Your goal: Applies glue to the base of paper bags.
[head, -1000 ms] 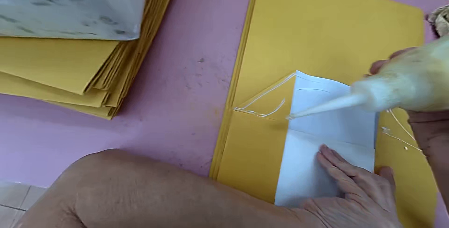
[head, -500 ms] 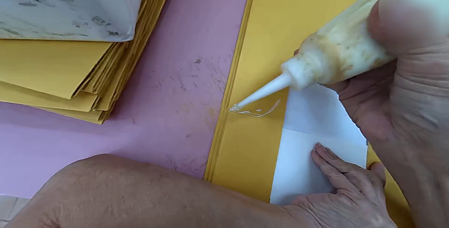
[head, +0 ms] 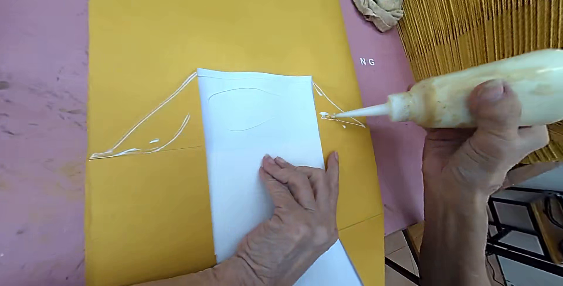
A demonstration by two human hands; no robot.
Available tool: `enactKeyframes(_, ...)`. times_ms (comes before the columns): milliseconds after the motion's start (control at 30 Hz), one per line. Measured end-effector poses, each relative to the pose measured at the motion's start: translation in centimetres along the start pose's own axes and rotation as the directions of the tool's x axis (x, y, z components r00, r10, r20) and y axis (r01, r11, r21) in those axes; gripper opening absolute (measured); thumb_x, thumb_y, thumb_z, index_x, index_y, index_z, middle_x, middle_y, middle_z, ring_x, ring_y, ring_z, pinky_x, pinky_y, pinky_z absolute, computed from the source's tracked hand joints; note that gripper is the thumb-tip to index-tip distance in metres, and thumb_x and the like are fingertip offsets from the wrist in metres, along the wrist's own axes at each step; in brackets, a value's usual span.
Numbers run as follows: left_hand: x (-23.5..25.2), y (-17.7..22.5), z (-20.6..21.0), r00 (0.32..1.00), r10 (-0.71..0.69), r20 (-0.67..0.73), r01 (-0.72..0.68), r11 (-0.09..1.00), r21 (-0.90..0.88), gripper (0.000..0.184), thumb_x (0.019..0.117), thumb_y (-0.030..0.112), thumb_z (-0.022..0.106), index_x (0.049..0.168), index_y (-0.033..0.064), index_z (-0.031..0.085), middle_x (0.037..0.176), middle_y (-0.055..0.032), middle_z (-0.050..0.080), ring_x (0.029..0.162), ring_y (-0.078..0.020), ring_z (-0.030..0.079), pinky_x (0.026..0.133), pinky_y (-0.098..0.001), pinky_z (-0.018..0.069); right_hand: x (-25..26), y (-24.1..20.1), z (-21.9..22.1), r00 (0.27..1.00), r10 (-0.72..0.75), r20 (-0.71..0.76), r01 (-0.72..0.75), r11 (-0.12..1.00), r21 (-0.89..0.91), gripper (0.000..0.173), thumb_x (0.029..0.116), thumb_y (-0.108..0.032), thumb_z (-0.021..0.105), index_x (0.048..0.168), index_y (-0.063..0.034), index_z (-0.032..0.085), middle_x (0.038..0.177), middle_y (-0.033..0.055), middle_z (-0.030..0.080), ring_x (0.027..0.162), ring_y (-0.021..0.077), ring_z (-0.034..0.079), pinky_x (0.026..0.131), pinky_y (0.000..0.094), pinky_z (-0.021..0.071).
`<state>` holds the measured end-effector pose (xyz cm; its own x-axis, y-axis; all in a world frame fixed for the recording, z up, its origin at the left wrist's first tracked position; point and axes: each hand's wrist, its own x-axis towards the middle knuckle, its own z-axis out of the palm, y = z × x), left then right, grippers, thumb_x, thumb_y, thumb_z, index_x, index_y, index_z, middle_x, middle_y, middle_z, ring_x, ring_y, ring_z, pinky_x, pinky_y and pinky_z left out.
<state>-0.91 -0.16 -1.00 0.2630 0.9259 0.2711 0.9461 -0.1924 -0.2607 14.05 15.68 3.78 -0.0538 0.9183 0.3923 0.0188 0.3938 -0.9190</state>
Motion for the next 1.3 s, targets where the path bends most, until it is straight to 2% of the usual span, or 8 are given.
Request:
enactKeyframes(233,0.1,0.0,0.2,1.0,0.006,-0.018,-0.004,0.997,0.079,0.048,0.101,-0.011,0.029,0.144,-0.0073,0.05,0.09,-0.0242,0.065,0.072,-0.0363,0.064,0.069,-0.0458,0.0473,-0.1,0.8,-3.1,0.987,0.024,-0.156,-0.028,0.999,-0.019,0.03,0.0948,-0.021,0.069,0.119,-0.0191,0.051,0.101,-0.002,0.073,0.087,0.0176,0.076,0.073,0.0368,0.0667)
enactKeyframes(467,0.1,0.1,0.2,1.0,-0.005,-0.023,0.007,0.996,0.091,0.048,0.101,-0.011,0.029,0.145,-0.0074,0.05,0.088,-0.0237,0.065,0.071,-0.0363,0.062,0.069,-0.0454,0.0467,-0.1,1.2,-5.3,0.983,0.018,-0.182,-0.023,0.999,-0.023,0.039,0.0909,-0.025,0.074,0.121,-0.016,0.05,0.103,0.0015,0.072,0.093,0.0217,0.075,0.08,0.0416,0.0658)
enactKeyframes(667,0.1,0.1,0.3,0.999,-0.007,-0.037,0.01,0.996,0.089,0.048,0.1009,-0.011,0.03,0.143,-0.0073,0.052,0.084,-0.022,0.066,0.07,-0.0358,0.063,0.068,-0.0455,0.0466,-0.2,0.9,-5.0,0.977,0.011,-0.213,0.001,0.998,0.059,0.032,0.0955,-0.023,0.068,0.12,-0.014,0.049,0.105,0.0055,0.07,0.097,0.0254,0.074,0.084,0.0446,0.0643)
enactKeyframes(933,-0.2,-0.4,-0.3,0.998,-0.006,-0.064,0.005,1.0,-0.013,0.045,0.1015,-0.007,0.033,0.137,-0.0043,0.061,0.093,-0.0245,0.07,0.076,-0.0379,0.067,0.067,-0.0461,0.0487,-1.1,0.7,-3.3,0.992,0.12,-0.028,-0.111,0.968,0.226,0.03,0.0945,-0.024,0.07,0.119,-0.0135,0.056,0.107,0.0073,0.072,0.102,0.0234,0.073,0.087,0.0394,0.0635)
enactKeyframes(1033,-1.7,-1.2,-1.6,0.995,-0.079,-0.056,0.067,0.98,-0.189,0.04,0.0998,-0.004,0.04,0.13,-0.0039,0.066,0.102,-0.0261,0.073,0.092,-0.0414,0.072,0.078,-0.0465,0.0564,-1.7,1.3,-3.3,0.98,0.136,0.142,-0.172,0.944,0.28,0.038,0.0912,-0.03,0.074,0.121,-0.0106,0.059,0.113,0.0111,0.071,0.107,0.0271,0.072,0.09,0.0416,0.0622)
enactKeyframes(1167,-5.3,-2.2,-4.8,0.979,-0.197,0.051,0.203,0.92,-0.335,0.034,0.1017,0.0,0.044,0.128,-0.0053,0.065,0.127,-0.0232,0.069,0.121,-0.0357,0.066,0.101,-0.0405,0.0521,-2.9,1.2,-1.9,0.961,0.16,0.227,-0.212,0.951,0.227,0.066,0.0753,-0.022,0.088,0.128,-0.0063,0.05,0.117,0.0154,0.07,0.109,0.0307,0.071,0.09,0.0418,0.0626)
enactKeyframes(1233,-7.4,-2.7,-5.9,0.956,-0.264,0.125,0.292,0.864,-0.411,0.038,0.1059,0.017,0.046,0.131,-0.0052,0.063,0.132,-0.024,0.066,0.127,-0.0366,0.063,0.106,-0.0409,0.0495,-3.4,1.1,-1.7,0.948,0.186,0.257,-0.234,0.957,0.17,0.065,0.0714,-0.019,0.09,0.124,-0.006,0.054,0.113,0.012,0.072,0.107,0.0259,0.072,0.088,0.0363,0.0633)
enactKeyframes(1300,-9.3,-2.7,-5.8,0.93,-0.319,0.182,0.367,0.815,-0.448,0.055,0.106,0.037,0.045,0.14,-0.0051,0.056,0.141,-0.026,0.059,0.134,-0.0405,0.056,0.112,-0.0482,0.0425,-3.5,1.5,-2.1,0.932,0.209,0.295,-0.261,0.954,0.149,0.049,0.0744,-0.015,0.085,0.117,-0.0076,0.061,0.108,0.0077,0.074,0.102,0.0198,0.073,0.086,0.0304,0.0629)
